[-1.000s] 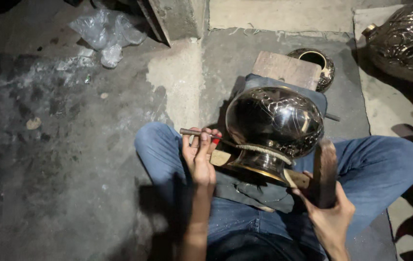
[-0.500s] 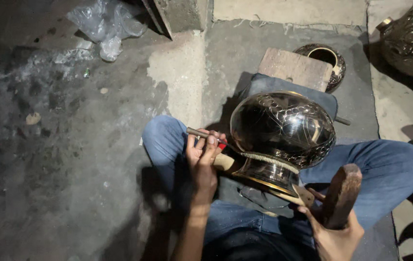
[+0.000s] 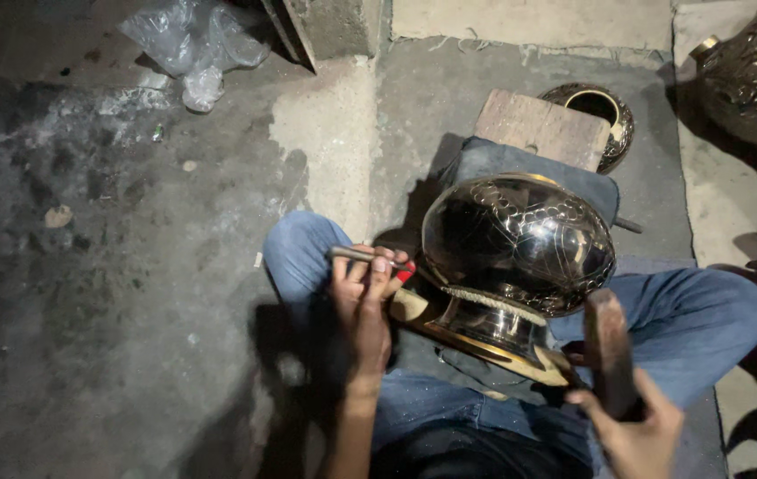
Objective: The person sits cross-legged and uses a small chisel and a wooden mallet to engrave a decorative pattern on a polished metal vessel. They repeatedly tap the chisel along the surface, rotating the vessel to access different areas.
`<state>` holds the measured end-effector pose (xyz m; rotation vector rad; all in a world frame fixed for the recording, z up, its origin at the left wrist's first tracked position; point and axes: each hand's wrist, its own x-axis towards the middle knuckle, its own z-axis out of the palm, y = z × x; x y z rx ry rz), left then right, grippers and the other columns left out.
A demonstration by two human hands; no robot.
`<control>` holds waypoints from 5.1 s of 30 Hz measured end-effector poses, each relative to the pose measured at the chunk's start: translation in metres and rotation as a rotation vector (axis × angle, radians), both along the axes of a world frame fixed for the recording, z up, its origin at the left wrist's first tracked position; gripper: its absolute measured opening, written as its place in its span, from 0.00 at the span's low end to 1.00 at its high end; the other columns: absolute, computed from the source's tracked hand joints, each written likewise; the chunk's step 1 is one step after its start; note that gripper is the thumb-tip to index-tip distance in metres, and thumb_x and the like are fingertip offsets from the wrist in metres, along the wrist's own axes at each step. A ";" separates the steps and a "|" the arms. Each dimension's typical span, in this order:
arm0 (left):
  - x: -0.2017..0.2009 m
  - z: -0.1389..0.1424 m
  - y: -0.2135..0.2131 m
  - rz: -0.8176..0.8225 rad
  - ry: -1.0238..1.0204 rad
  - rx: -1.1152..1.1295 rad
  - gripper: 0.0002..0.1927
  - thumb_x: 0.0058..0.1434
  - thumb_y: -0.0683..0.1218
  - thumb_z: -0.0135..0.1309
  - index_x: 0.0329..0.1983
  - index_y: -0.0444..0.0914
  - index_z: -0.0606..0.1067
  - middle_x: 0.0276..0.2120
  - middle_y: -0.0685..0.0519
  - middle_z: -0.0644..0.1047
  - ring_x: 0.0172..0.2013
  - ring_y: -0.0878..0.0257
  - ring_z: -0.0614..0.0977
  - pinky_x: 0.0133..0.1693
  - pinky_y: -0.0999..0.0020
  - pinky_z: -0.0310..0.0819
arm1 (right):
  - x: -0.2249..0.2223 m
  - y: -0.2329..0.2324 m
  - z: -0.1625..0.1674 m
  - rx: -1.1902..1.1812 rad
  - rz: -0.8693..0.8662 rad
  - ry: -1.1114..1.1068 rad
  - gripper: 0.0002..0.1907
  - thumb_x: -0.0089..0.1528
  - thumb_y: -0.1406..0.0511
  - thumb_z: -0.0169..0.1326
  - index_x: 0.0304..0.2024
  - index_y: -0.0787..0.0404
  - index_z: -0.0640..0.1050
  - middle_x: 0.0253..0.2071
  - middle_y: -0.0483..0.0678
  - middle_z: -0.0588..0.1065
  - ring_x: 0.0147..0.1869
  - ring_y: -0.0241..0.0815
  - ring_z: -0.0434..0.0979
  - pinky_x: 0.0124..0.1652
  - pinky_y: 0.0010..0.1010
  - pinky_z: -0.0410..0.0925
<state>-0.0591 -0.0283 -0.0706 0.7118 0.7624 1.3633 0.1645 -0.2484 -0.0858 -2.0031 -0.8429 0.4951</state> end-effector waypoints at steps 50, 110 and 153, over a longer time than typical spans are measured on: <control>0.090 0.165 0.026 -0.371 0.765 0.525 0.12 0.61 0.34 0.53 0.48 0.33 0.74 0.36 0.45 0.85 0.40 0.58 0.90 0.39 0.68 0.87 | 0.110 0.252 0.276 -0.446 0.767 -1.240 0.42 0.56 0.62 0.63 0.72 0.35 0.66 0.34 0.44 0.82 0.29 0.39 0.84 0.30 0.30 0.74; 0.134 0.168 0.101 -1.357 0.924 1.302 0.29 0.58 0.33 0.54 0.63 0.40 0.73 0.40 0.53 0.86 0.26 0.60 0.84 0.26 0.61 0.73 | 0.069 0.098 0.087 0.634 -0.054 -0.291 0.24 0.69 0.75 0.62 0.64 0.72 0.67 0.35 0.51 0.73 0.36 0.38 0.77 0.38 0.23 0.71; 0.077 0.150 -0.001 -0.036 1.042 0.733 0.03 0.65 0.45 0.53 0.35 0.46 0.76 0.36 0.60 0.82 0.36 0.65 0.85 0.44 0.63 0.76 | 0.047 0.224 0.282 -0.040 0.865 -1.084 0.36 0.56 0.66 0.59 0.67 0.45 0.69 0.46 0.47 0.82 0.36 0.39 0.85 0.36 0.29 0.77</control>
